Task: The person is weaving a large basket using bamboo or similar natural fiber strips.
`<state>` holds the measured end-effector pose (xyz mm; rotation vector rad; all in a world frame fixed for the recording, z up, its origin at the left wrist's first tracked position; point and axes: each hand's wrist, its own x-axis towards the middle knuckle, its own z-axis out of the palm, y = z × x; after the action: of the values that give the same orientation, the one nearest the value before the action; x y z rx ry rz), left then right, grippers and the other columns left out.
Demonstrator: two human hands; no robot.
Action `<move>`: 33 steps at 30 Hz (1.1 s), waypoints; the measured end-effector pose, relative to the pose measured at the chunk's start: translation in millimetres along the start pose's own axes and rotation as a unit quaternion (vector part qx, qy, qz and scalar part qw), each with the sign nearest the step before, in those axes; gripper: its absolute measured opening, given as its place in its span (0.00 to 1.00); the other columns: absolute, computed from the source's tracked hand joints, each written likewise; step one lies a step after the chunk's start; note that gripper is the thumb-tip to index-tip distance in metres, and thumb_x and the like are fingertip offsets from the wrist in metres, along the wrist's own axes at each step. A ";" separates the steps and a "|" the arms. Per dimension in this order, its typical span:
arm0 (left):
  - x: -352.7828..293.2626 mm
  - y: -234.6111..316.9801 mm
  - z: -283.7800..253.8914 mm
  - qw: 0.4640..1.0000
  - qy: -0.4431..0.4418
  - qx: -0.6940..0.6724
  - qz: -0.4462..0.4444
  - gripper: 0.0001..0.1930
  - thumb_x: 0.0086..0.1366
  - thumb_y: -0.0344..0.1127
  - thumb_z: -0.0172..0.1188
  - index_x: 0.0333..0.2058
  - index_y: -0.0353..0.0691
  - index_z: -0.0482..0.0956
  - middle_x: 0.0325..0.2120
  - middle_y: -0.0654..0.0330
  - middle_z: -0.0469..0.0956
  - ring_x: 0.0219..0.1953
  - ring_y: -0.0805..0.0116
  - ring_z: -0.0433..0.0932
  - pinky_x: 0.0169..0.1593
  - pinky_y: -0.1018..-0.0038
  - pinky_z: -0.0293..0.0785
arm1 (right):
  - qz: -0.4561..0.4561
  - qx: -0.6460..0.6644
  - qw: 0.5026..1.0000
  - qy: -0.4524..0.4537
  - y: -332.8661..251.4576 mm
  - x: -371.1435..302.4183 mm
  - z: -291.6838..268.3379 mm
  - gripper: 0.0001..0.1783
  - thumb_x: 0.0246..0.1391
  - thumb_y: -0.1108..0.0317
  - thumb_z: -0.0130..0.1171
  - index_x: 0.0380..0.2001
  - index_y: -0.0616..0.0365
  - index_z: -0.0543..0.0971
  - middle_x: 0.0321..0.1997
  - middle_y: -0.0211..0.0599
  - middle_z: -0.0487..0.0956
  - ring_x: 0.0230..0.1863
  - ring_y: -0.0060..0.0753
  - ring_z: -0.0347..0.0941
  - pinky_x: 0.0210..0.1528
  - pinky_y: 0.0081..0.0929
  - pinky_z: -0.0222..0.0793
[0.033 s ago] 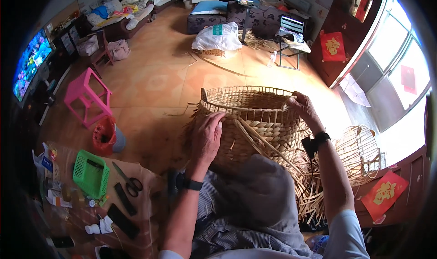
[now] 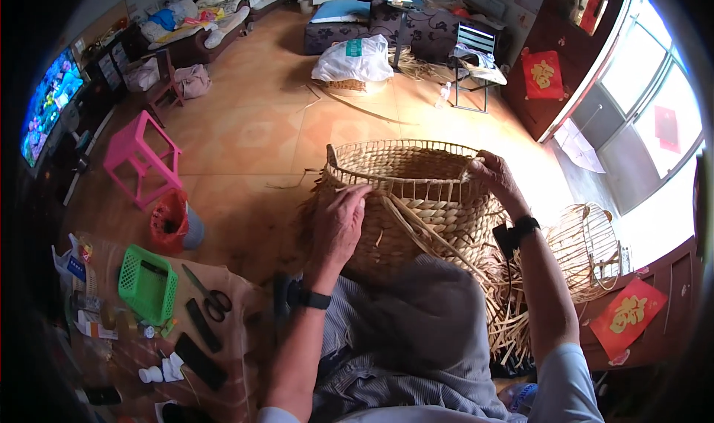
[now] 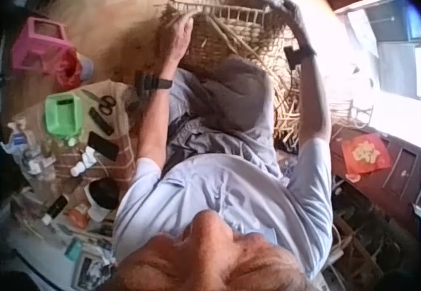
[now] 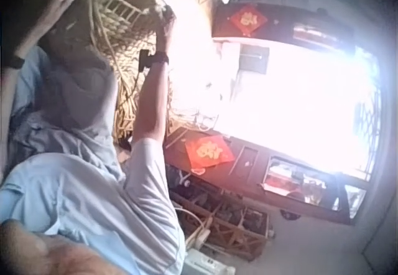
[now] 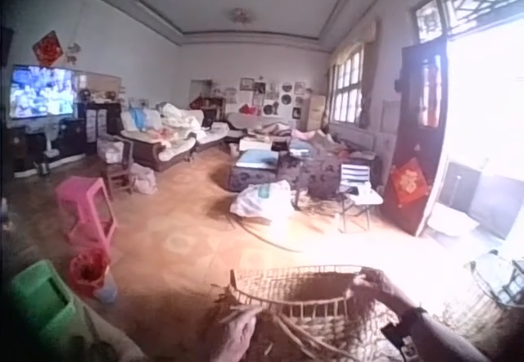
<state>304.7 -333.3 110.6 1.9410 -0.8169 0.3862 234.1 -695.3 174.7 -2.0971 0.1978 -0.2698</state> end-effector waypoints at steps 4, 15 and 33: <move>12.8 6.6 14.0 0.996 0.000 0.076 0.038 0.12 0.72 0.34 0.58 0.50 0.38 0.82 0.46 0.55 0.84 0.50 0.51 0.80 0.59 0.59 0.74 | -0.004 0.033 0.999 -0.009 16.4 -7.8 -8.6 0.21 0.66 0.47 0.65 0.37 0.56 0.78 0.35 0.21 0.78 0.40 0.13 0.70 0.45 0.21 0.68; -18.7 -33.5 18.9 0.982 -0.156 0.065 -0.084 0.19 0.75 0.47 0.56 0.36 0.36 0.85 0.34 0.50 0.83 0.44 0.47 0.76 0.54 0.59 0.70 | -0.033 0.080 0.994 0.072 27.7 -83.2 51.3 0.29 0.59 0.51 0.73 0.24 0.56 0.65 0.24 0.20 0.73 0.29 0.11 0.57 0.26 0.18 0.56; -8.5 15.2 -34.5 0.987 -0.099 0.123 -0.027 0.18 0.73 0.44 0.59 0.31 0.34 0.81 0.26 0.50 0.79 0.32 0.44 0.76 0.48 0.57 0.72 | -0.029 0.211 0.976 0.044 5.2 -54.7 48.5 0.19 0.61 0.60 0.72 0.27 0.54 0.71 0.26 0.18 0.71 0.29 0.09 0.62 0.30 0.16 0.58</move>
<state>290.5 -304.9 132.7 2.2546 -0.8748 0.2757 194.4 -644.5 139.8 -1.6727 0.1199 -0.4039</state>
